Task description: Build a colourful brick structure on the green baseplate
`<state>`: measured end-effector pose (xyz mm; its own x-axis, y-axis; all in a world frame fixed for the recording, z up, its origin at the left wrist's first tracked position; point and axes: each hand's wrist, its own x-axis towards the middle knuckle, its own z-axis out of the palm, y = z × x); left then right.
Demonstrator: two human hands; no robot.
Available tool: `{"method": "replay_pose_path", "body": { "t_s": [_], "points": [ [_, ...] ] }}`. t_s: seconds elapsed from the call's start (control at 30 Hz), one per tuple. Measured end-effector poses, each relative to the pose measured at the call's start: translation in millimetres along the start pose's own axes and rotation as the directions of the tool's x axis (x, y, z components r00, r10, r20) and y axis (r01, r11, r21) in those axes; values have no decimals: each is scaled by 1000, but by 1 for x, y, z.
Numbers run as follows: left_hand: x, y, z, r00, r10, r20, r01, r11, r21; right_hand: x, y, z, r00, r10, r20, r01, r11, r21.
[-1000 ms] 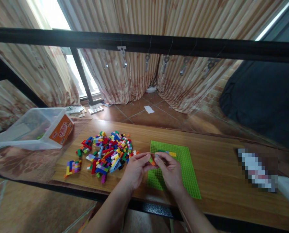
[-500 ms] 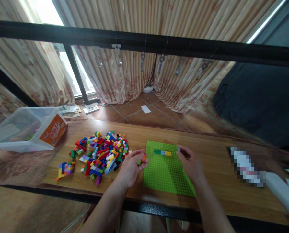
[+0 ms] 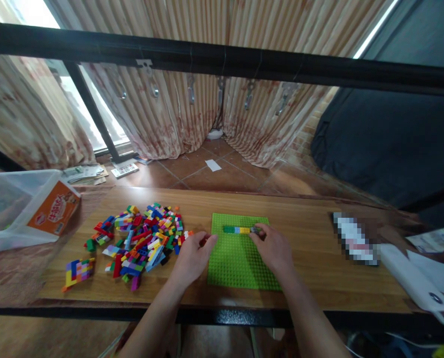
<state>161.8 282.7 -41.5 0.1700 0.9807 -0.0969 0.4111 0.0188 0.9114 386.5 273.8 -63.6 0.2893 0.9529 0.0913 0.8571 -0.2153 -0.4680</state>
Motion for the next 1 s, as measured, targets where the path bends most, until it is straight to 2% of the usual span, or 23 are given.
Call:
{"method": "replay_pose_path", "body": {
  "t_s": [0.33, 0.6, 0.8, 0.9, 1.0],
  "points": [
    [-3, -2, 5, 996, -10, 94, 9, 1000, 3, 4, 8, -2, 992, -72, 106, 61, 993, 100],
    [-4, -7, 10, 991, 32, 126, -35, 999, 23, -1, 9, -7, 985, -129, 114, 109, 980, 168],
    [-8, -5, 16, 990, 21, 139, -34, 995, 93, -2, 4, -7, 977, -164, 138, 152, 984, 93],
    [-8, -3, 14, 993, -6, 121, -11, 990, 140, -6, 0, -9, 987, -124, 100, 116, 990, 77],
    [-4, -4, 6, 999, -41, 33, 33, 976, 216, -15, -12, -9, 990, -109, 89, 92, 979, 180]
  ]
}}
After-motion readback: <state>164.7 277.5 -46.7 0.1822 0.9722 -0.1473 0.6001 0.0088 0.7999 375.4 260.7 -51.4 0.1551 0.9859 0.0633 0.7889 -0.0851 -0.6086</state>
